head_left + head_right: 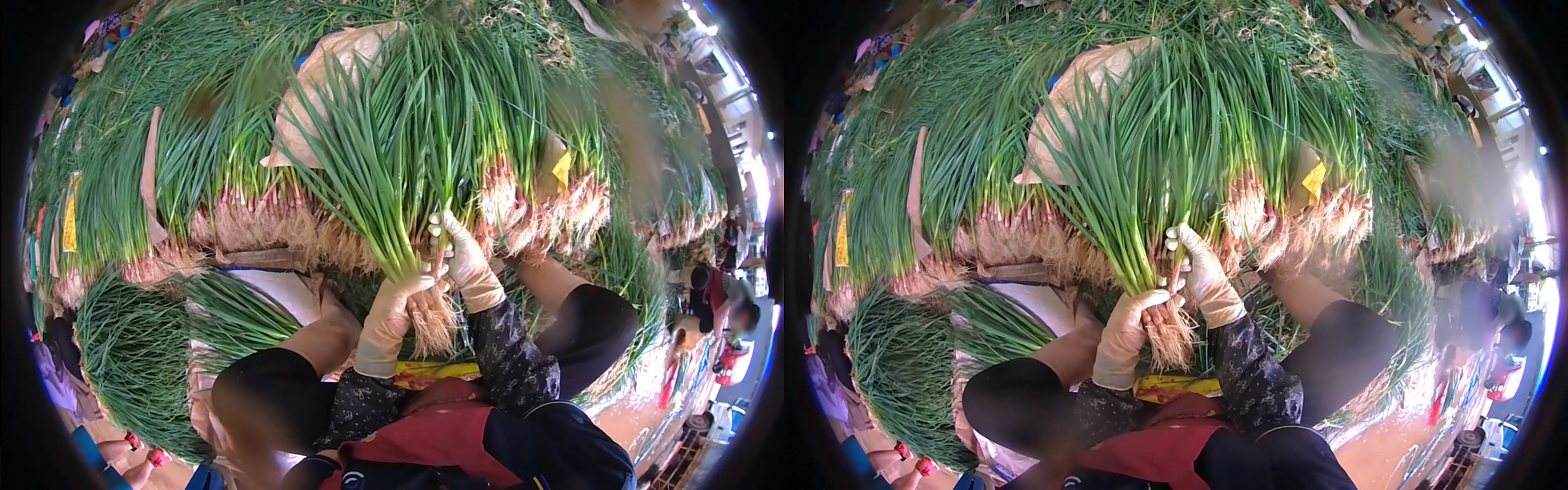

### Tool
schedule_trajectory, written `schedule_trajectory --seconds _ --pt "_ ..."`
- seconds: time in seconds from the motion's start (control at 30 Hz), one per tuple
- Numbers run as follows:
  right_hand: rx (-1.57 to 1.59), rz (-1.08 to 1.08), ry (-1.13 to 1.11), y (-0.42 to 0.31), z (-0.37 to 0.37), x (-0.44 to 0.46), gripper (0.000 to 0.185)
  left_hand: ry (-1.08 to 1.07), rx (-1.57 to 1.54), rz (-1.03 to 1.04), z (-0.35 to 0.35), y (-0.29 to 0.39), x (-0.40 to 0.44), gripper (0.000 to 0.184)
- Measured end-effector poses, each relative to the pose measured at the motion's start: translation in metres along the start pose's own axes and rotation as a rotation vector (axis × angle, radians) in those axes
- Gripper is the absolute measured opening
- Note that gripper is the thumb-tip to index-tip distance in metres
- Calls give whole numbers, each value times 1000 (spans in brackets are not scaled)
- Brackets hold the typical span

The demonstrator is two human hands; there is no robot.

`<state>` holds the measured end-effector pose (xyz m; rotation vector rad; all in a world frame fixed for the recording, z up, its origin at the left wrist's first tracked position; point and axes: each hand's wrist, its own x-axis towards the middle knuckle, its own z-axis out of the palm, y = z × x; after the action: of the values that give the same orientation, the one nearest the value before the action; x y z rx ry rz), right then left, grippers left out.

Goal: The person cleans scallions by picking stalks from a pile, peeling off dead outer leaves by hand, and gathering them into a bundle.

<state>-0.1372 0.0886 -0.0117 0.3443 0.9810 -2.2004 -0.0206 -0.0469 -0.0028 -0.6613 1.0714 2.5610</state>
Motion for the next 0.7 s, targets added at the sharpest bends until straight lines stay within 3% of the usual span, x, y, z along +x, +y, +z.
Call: schedule_trajectory --seconds 0.1,0.13,0.17,0.23,0.3,0.37,0.43,0.47,0.5,0.53,0.6,0.63,0.7 --pt "-549 -147 155 2 13 -17 22 -14 -15 7 2 2 -2 18" --pt "-910 -273 203 11 -1 -7 22 2 -41 -2 4 -3 -2 17" --pt "-1092 -8 288 -10 42 -31 24 15 -65 -13 7 -8 -1 17" --pt "-1480 -704 167 17 6 -18 23 -3 -10 15 7 -19 7 18" --pt "-813 -586 163 32 10 -6 26 5 -26 -24 8 -17 10 18" --pt "-224 -7 465 13 19 -14 32 -50 -105 -97 10 -24 6 18" --pt "-25 121 -22 16 -56 10 35 -122 -268 -108 19 -45 3 18" --pt "-696 -232 -101 22 -67 1 24 -176 -385 -68 36 -27 -10 18" --pt "-995 -319 3 16 -70 -20 27 -393 -454 -48 13 -37 4 19" --pt "-1312 -290 0 17 -82 -44 29 -407 -510 44 17 -20 3 19" --pt "-2041 69 -441 12 -115 -90 34 -404 -605 160 23 9 -6 29" --pt "-2210 606 -386 2 -117 -105 47 -444 -609 160 19 13 0 44" --pt "-2390 722 -322 -48 -46 -112 41 -469 -563 147 6 2 18 57"
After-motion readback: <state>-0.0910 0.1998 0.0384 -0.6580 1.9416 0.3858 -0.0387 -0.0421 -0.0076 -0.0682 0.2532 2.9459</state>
